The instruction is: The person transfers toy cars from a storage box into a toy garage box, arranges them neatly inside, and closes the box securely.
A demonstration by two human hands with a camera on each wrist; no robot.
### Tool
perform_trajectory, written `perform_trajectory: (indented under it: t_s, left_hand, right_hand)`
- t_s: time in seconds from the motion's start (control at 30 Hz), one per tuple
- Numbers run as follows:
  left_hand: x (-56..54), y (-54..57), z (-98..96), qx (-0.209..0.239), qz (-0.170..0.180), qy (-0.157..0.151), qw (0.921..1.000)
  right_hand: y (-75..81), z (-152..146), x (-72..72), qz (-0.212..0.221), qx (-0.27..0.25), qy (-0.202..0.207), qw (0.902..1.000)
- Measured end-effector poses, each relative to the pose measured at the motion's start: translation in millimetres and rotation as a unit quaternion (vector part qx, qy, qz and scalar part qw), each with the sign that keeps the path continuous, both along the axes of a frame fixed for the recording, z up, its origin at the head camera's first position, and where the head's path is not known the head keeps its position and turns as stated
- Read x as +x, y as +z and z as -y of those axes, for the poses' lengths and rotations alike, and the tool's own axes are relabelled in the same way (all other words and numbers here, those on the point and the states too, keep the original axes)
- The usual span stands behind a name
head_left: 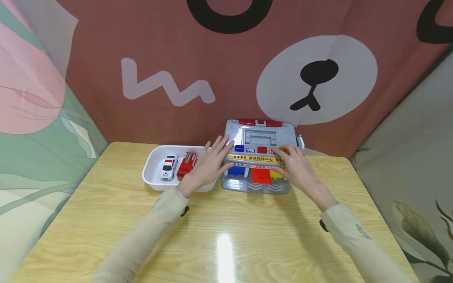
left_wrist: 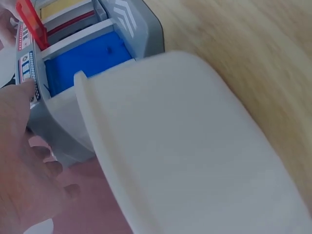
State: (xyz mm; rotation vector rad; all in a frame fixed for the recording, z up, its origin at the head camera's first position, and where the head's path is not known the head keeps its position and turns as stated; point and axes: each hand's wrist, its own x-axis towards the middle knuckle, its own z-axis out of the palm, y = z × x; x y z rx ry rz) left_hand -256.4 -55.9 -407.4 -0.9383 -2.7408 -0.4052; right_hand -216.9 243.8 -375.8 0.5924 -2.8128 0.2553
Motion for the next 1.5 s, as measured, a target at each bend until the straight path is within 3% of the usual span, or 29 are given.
perform_trajectory:
  t_s: [0.3,0.5,0.67,0.77,0.83,0.9,1.0,1.13,1.23,1.3,1.37,1.4,1.43,1.5]
  left_hand:
    - [1.7,-0.4,27.9,-0.042,0.007,0.041,0.9982]
    - [2.5,-4.8,44.5,-0.037,0.016,0.067,0.9970]
    - [1.7,-7.9,55.4,0.011,0.014,0.079,0.9967]
    - [1.5,-7.9,62.8,0.073,0.025,0.078,0.9940]
    - [0.2,-6.6,68.1,0.131,0.049,0.072,0.9875]
    - [-1.5,-3.9,73.8,0.194,0.089,0.071,0.9744]
    - [-5.2,1.2,83.1,0.274,0.161,0.086,0.9443]
    - [-8.3,9.0,94.7,0.362,0.279,0.117,0.8815]
    - [-10.1,14.6,101.7,0.416,0.356,0.136,0.8258]
    - [-12.1,16.6,106.1,0.431,0.386,0.150,0.8017]
    - [-13.8,17.3,110.3,0.438,0.406,0.164,0.7853]
    - [-14.4,17.0,112.4,0.435,0.411,0.171,0.7827]
    - [-14.9,16.2,114.4,0.430,0.412,0.178,0.7837]
    - [-15.4,13.2,118.2,0.413,0.403,0.192,0.7933]
  right_hand:
    - [0.6,2,0.3,0.001,-0.001,0.001,1.0000]
    - [-0.1,2,0.7,0.010,-0.012,-0.004,0.9999]
    - [1.6,3,-0.2,0.014,-0.014,-0.004,0.9998]
    - [1.8,3,0.0,0.014,-0.015,-0.006,0.9998]
    - [2.0,3,0.4,0.016,-0.016,-0.006,0.9997]
    - [2.0,3,0.8,0.018,-0.019,-0.007,0.9996]
    - [2.2,2,1.3,0.022,-0.021,-0.008,0.9995]
    - [1.8,1,1.5,0.028,-0.022,-0.011,0.9993]
    - [1.7,1,2.2,0.030,-0.021,-0.012,0.9992]
    - [1.6,1,2.6,0.030,-0.020,-0.013,0.9993]
    - [2.0,1,2.9,0.028,-0.019,-0.013,0.9993]
    - [2.1,1,3.0,0.028,-0.019,-0.013,0.9993]
    - [2.4,1,3.0,0.027,-0.019,-0.013,0.9994]
    - [3.1,2,3.0,0.027,-0.018,-0.014,0.9994]
